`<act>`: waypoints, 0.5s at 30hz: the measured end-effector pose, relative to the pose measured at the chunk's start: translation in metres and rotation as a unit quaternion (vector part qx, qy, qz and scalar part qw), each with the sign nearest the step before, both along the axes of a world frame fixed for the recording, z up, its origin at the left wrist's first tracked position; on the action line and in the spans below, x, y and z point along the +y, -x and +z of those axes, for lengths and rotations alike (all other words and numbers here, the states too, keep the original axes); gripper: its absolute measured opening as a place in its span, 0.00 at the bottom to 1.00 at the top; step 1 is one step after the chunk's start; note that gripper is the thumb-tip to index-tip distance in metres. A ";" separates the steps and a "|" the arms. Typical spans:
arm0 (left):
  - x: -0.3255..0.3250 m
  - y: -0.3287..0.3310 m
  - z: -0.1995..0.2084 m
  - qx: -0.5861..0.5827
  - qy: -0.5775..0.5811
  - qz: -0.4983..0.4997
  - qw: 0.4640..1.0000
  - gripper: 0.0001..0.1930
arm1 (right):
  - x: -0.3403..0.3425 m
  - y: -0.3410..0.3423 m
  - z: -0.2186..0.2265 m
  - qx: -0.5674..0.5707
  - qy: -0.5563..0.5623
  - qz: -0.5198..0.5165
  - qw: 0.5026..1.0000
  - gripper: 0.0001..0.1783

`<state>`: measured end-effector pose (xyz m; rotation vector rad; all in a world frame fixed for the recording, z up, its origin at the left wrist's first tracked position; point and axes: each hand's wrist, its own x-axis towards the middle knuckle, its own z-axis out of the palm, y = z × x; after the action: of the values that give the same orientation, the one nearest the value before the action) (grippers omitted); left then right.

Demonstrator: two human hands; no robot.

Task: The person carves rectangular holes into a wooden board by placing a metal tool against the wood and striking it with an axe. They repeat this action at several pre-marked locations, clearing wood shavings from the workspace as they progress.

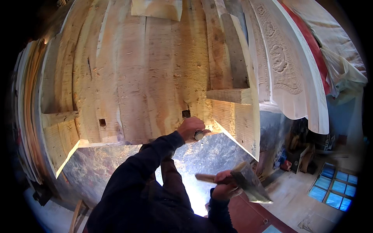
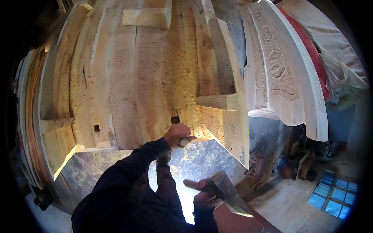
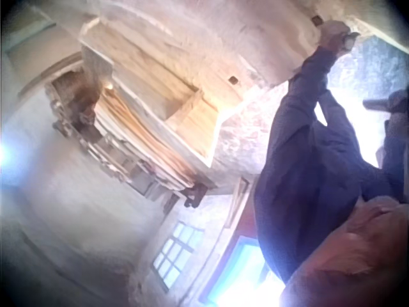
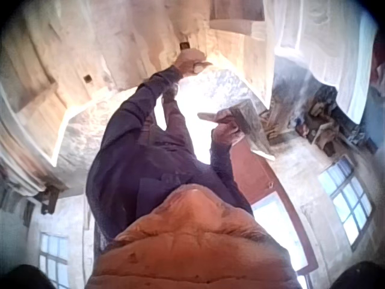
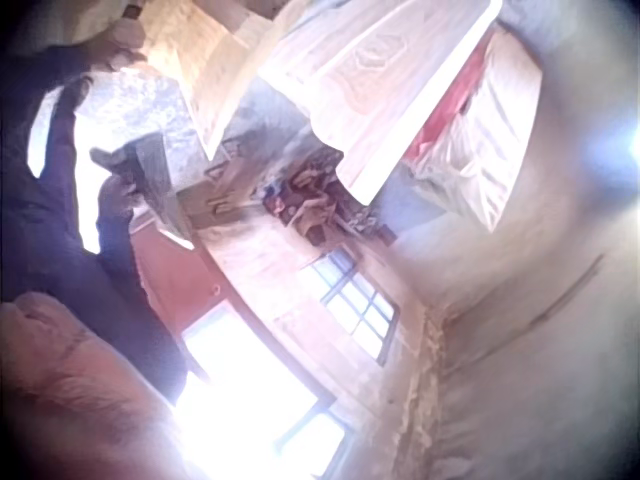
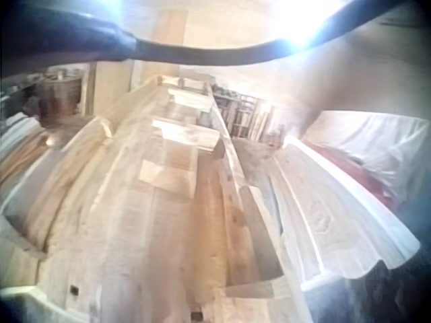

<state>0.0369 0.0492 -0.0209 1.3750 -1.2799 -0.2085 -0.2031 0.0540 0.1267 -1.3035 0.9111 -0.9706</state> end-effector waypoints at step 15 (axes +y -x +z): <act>-0.001 0.007 -0.010 0.019 -0.019 0.122 0.992 0.19 | 0.003 0.044 -0.075 0.348 0.032 0.156 0.924 0.13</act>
<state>0.0304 0.0482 -0.0304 1.5390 -1.0706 -0.0915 -0.2474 0.0571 0.0520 -1.8311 1.1546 -0.2723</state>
